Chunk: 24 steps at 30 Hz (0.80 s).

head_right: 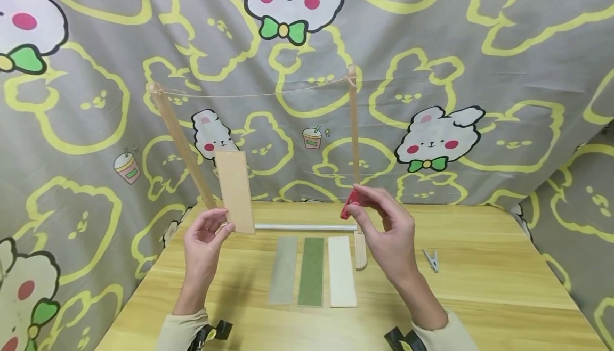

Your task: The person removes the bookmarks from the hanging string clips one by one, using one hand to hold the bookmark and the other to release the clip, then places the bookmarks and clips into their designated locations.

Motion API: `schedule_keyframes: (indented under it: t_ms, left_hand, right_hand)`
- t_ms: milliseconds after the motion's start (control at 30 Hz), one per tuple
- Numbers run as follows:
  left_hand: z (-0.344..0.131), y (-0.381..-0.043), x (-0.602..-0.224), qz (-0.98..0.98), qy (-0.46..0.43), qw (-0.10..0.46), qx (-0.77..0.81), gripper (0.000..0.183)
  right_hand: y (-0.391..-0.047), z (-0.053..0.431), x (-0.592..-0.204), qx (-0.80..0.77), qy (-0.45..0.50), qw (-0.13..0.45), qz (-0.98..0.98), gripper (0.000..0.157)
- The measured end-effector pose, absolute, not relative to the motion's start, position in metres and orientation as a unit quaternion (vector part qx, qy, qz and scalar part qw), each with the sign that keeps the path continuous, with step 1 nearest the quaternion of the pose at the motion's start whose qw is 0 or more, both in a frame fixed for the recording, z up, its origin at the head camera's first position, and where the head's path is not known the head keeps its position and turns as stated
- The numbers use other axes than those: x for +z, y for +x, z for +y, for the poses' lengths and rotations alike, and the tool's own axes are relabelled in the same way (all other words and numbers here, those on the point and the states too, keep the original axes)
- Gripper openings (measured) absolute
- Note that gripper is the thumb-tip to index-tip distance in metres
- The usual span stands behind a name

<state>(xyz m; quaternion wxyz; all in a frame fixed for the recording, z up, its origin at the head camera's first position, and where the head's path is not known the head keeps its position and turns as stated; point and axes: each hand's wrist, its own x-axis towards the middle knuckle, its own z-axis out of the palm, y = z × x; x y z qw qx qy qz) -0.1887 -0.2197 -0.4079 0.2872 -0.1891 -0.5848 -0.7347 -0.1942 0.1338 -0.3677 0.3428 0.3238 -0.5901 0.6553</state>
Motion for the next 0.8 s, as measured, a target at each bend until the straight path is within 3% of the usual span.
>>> schedule_keyframes:
  t_ms: [800]
  left_hand:
    - [-0.217,-0.193,-0.413,-0.601,-0.166,0.275,-0.732,0.035]
  right_hand:
    - [-0.184,0.182,-0.377,0.717,0.27,0.332,-0.551,0.042]
